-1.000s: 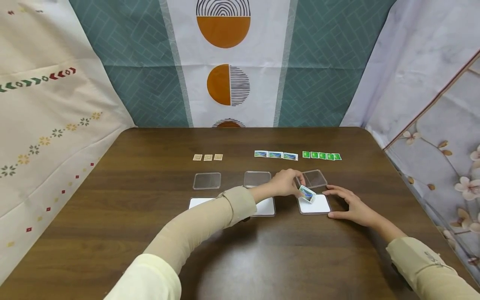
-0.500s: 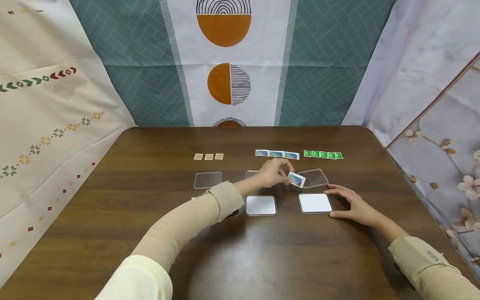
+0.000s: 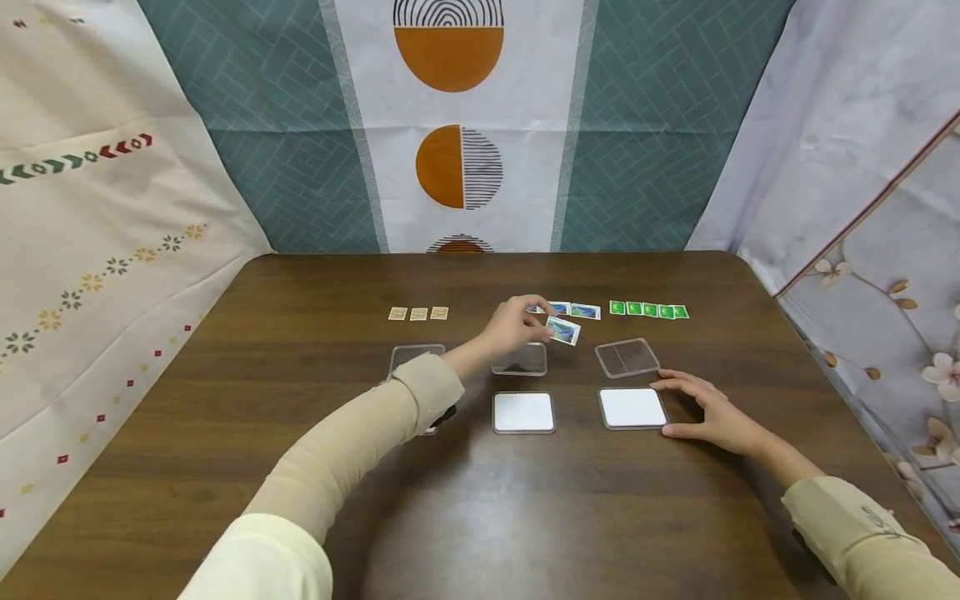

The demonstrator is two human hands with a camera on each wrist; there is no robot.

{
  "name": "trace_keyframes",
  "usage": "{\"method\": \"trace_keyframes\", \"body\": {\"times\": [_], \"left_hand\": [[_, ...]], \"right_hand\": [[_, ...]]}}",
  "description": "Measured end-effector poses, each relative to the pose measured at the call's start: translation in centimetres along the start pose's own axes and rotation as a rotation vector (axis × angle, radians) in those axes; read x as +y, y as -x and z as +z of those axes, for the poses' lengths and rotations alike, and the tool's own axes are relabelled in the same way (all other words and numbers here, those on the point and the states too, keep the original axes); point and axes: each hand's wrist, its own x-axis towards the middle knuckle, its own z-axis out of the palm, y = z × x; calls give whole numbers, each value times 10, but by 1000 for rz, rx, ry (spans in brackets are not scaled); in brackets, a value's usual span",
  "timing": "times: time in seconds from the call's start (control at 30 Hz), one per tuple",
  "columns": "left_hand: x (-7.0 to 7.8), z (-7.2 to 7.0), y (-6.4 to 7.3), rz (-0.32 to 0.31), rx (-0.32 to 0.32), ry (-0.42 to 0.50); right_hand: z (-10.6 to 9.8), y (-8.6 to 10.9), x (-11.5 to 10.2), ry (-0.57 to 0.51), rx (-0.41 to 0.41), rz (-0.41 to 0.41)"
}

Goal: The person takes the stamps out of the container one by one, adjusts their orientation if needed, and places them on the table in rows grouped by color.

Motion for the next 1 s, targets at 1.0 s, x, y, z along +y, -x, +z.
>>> {"method": "trace_keyframes", "body": {"times": [1.0], "left_hand": [[-44, -67, 2, -68, 262, 18]], "right_hand": [[2, 1, 1, 19, -10, 5]]}}
